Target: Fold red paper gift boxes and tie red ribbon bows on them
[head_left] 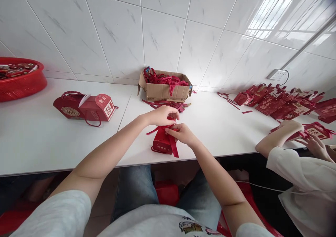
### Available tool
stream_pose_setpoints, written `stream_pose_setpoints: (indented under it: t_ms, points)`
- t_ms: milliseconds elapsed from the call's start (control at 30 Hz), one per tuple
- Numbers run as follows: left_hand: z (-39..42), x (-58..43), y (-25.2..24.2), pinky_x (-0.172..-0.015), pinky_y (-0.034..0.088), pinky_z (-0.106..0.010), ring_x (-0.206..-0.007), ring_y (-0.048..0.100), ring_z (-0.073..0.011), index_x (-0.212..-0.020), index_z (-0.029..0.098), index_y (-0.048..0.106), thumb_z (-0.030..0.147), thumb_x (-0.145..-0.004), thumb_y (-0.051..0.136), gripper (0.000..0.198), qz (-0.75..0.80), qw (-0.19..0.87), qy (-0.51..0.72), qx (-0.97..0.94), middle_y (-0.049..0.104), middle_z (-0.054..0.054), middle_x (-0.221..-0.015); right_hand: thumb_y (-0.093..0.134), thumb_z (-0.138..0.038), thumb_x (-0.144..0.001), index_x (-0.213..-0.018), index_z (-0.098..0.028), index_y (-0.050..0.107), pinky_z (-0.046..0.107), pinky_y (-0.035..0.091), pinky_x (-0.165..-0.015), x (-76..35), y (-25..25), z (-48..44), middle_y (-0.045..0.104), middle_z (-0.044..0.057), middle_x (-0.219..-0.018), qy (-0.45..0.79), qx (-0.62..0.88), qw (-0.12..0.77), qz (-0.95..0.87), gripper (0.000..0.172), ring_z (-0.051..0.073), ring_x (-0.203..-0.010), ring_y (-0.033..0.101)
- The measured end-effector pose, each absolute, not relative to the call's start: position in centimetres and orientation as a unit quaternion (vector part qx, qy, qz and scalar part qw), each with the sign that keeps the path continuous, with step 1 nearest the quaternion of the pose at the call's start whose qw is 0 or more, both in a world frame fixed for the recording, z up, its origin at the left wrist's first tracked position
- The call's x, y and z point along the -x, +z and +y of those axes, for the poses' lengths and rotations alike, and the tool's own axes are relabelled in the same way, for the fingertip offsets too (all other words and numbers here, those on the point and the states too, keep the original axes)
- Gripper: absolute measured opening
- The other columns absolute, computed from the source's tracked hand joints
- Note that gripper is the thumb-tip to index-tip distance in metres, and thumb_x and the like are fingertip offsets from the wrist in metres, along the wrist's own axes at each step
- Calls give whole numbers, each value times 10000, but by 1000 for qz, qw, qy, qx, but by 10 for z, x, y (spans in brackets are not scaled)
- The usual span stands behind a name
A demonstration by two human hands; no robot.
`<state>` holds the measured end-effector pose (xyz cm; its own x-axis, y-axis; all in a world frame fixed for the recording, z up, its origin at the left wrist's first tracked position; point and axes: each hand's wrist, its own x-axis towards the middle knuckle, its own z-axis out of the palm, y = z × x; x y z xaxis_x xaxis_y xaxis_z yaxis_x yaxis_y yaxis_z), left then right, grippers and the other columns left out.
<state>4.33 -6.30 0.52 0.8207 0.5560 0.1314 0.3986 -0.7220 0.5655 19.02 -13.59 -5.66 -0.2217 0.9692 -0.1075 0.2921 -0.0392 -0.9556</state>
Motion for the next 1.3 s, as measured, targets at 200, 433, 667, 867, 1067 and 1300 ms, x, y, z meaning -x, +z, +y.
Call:
stream_pose_setpoints:
  t_ms: [200,433,667,867,1067,1300]
  points:
    - [-67,-29,-22,-696,445,-308,-784,583,-189,-859,176,563,258,-834,548,87,432,168,321,-826,648,-48,-845,645,-525,-727,-677,-136,660,224,360,-429,-189,-62,-135,582,-11,-548,492,527,371,-585,392,72,-437,433]
    - [-93,-12,-52,-652,418,-265,-708,540,-145,-745,176,576,496,-813,572,328,407,392,265,-781,623,-9,-767,642,-499,-738,-802,-164,607,215,372,-402,-190,-75,-135,638,2,-618,477,522,403,-581,343,90,-442,480]
    - [-101,-11,-59,-684,410,-254,-771,550,-137,-842,189,490,298,-769,587,163,372,416,335,-759,587,3,-814,675,-507,-732,-947,-267,368,208,419,-464,-186,-85,-137,677,-51,-642,442,512,475,-562,445,124,-494,572]
    - [-99,-9,-59,-797,451,-271,-867,564,-143,-973,184,580,359,-791,636,259,326,437,321,-774,621,-26,-945,663,-456,-757,-972,-279,333,204,382,-477,-188,-88,-139,609,-95,-587,419,500,479,-588,431,98,-453,481]
    - [-95,-9,-65,-703,428,-263,-703,506,-122,-752,163,582,361,-729,691,228,348,420,305,-781,609,-6,-763,661,-480,-759,-900,-256,423,218,402,-504,-190,-90,-138,619,-60,-596,402,505,468,-604,356,110,-498,499]
    - [-100,-7,-64,-651,394,-246,-684,453,-112,-727,177,519,400,-697,727,306,339,409,302,-792,550,12,-771,709,-491,-717,-888,-262,388,221,400,-503,-189,-87,-138,631,-70,-595,408,512,465,-596,430,107,-477,497]
